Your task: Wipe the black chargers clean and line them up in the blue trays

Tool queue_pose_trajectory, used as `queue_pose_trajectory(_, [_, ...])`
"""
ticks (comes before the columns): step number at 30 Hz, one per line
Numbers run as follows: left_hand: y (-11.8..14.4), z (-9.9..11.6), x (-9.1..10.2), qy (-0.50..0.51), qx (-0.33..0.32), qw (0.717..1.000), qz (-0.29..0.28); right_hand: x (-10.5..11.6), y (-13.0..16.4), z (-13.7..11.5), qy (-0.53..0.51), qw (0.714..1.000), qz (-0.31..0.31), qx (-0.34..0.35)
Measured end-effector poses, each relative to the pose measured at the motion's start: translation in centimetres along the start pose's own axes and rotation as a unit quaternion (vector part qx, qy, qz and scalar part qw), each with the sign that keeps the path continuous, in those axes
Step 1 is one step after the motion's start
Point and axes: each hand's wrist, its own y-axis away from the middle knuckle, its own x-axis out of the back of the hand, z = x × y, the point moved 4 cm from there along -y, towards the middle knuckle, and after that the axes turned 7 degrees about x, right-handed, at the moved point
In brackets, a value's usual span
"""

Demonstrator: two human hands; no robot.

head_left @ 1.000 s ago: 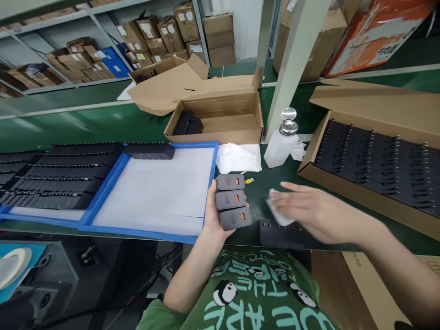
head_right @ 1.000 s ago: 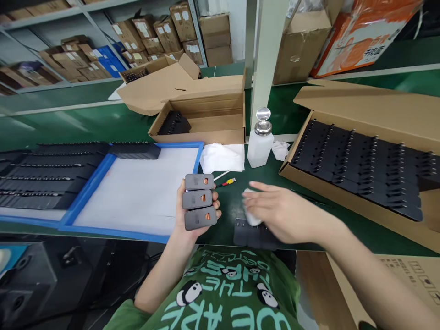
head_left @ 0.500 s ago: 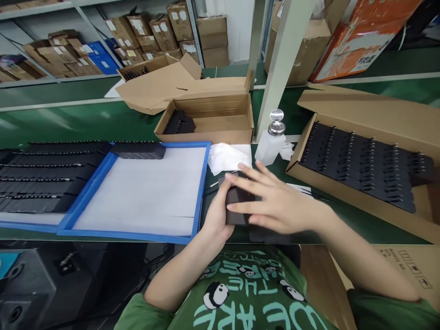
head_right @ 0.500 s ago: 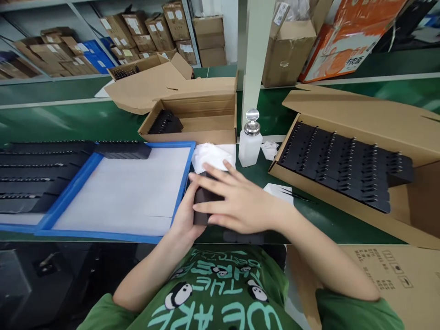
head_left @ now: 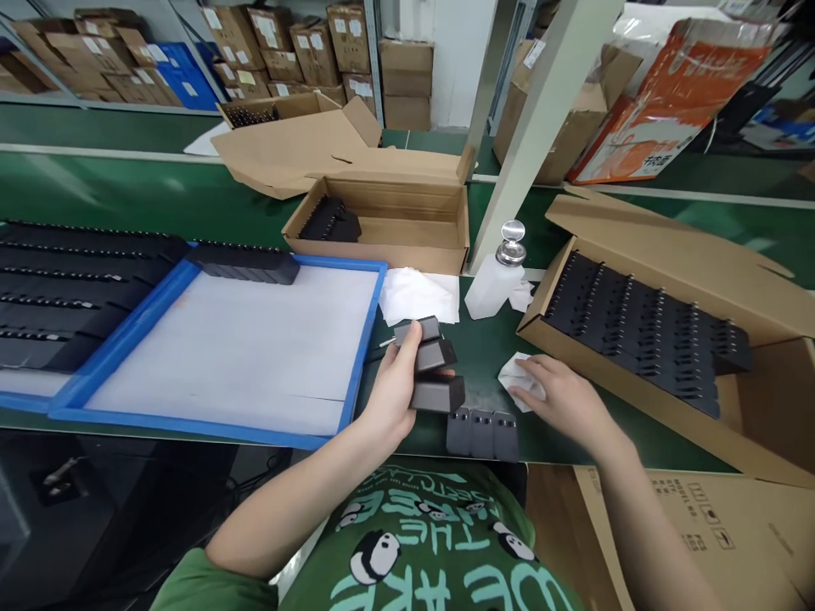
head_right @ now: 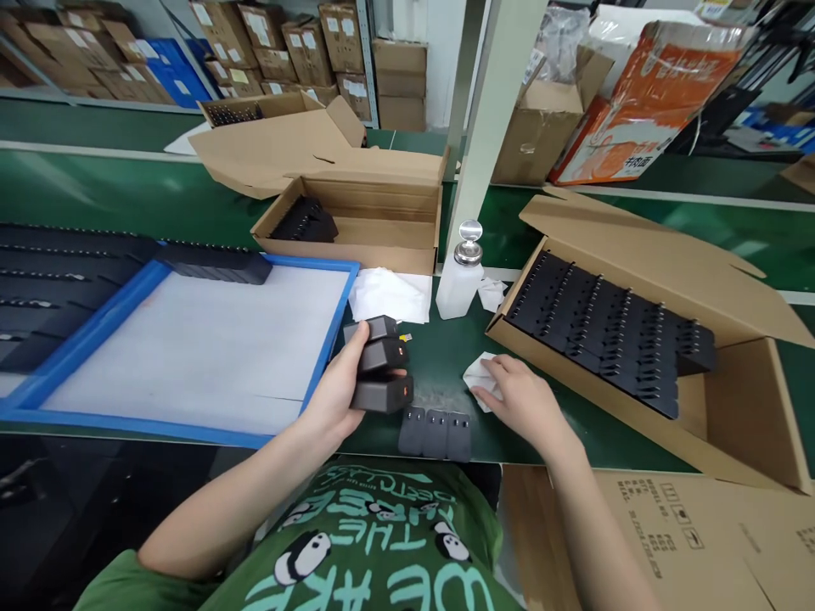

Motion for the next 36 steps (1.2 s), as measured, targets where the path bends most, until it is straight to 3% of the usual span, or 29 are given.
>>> queue_pose_trajectory(3, [-0.7, 0.7, -0.3, -0.014, -0.011, 1.0, 0.002, -0.7, 0.3, 0.5, -0.008, 0.999, 0.051, 0.013])
queue_pose_trajectory(6, [-1.4, 1.0, -1.1, -0.031, -0.006, 0.999, -0.002, 0.7, -1.6, -0.9, -0.017, 0.987, 0.159, 0.016])
queue_pose_trajectory(7, [-1.5, 1.0, -1.5, -0.036, -0.002, 0.999, -0.007, 1.3, -2.6, -1.8, -0.023, 0.981, 0.192, 0.03])
queue_pose_trajectory(9, [-1.4, 0.8, -2.1, -0.04, 0.005, 0.999, -0.024, 2.3, -5.1, -4.0, -0.041, 0.969, 0.211, 0.125])
queue_pose_trajectory(11, [-1.2, 0.7, -2.6, -0.041, 0.012, 0.998, -0.047, 2.7, -7.5, -6.4, -0.073, 0.944, 0.158, 0.279])
queue_pose_trajectory(13, [-1.0, 0.6, -2.7, -0.045, 0.02, 0.997, -0.065, 3.0, -9.1, -7.6, -0.109, 0.913, 0.093, 0.383])
queue_pose_trajectory(16, [-0.9, 0.3, -2.4, -0.059, 0.042, 0.994, -0.079, 3.4, -10.1, -7.5, -0.128, 0.897, 0.035, 0.421])
queue_pose_trajectory(19, [-1.0, 0.2, -2.1, -0.069, 0.068, 0.991, -0.096, 3.4, -9.6, -7.4, -0.076, 0.884, -0.019, 0.46])
queue_pose_trajectory(23, [-0.9, 0.9, -1.8, -0.09, 0.091, 0.985, -0.115, 3.3, -8.1, -7.1, 0.0, 0.861, -0.012, 0.508])
queue_pose_trajectory(25, [-0.9, 1.6, -1.4, -0.099, 0.08, 0.986, -0.109, 3.5, -7.3, -6.1, 0.011, 0.866, -0.014, 0.5])
queue_pose_trajectory(28, [-1.0, 2.3, -0.7, -0.103, 0.041, 0.99, -0.09, 4.6, -6.3, -4.1, 0.023, 0.898, -0.024, 0.439])
queue_pose_trajectory(29, [-1.0, 2.4, -0.6, -0.102, 0.024, 0.991, -0.083, 5.2, -6.2, -3.6, 0.031, 0.913, -0.01, 0.407])
queue_pose_trajectory(31, [-1.2, 2.4, -0.7, -0.095, -0.011, 0.993, -0.067, 6.7, -6.1, -3.5, 0.032, 0.943, 0.092, 0.319])
queue_pose_trajectory(34, [-1.2, 2.0, -1.5, -0.075, -0.056, 0.994, -0.05, 7.2, -6.0, -6.0, -0.057, 0.939, 0.275, 0.2])
queue_pose_trajectory(35, [-1.1, 1.9, -1.8, -0.068, -0.067, 0.994, -0.047, 6.4, -6.2, -7.5, -0.106, 0.933, 0.268, 0.217])
queue_pose_trajectory(36, [-1.0, 1.9, -2.1, -0.063, -0.076, 0.994, -0.044, 5.1, -6.5, -9.2, -0.177, 0.924, 0.212, 0.265])
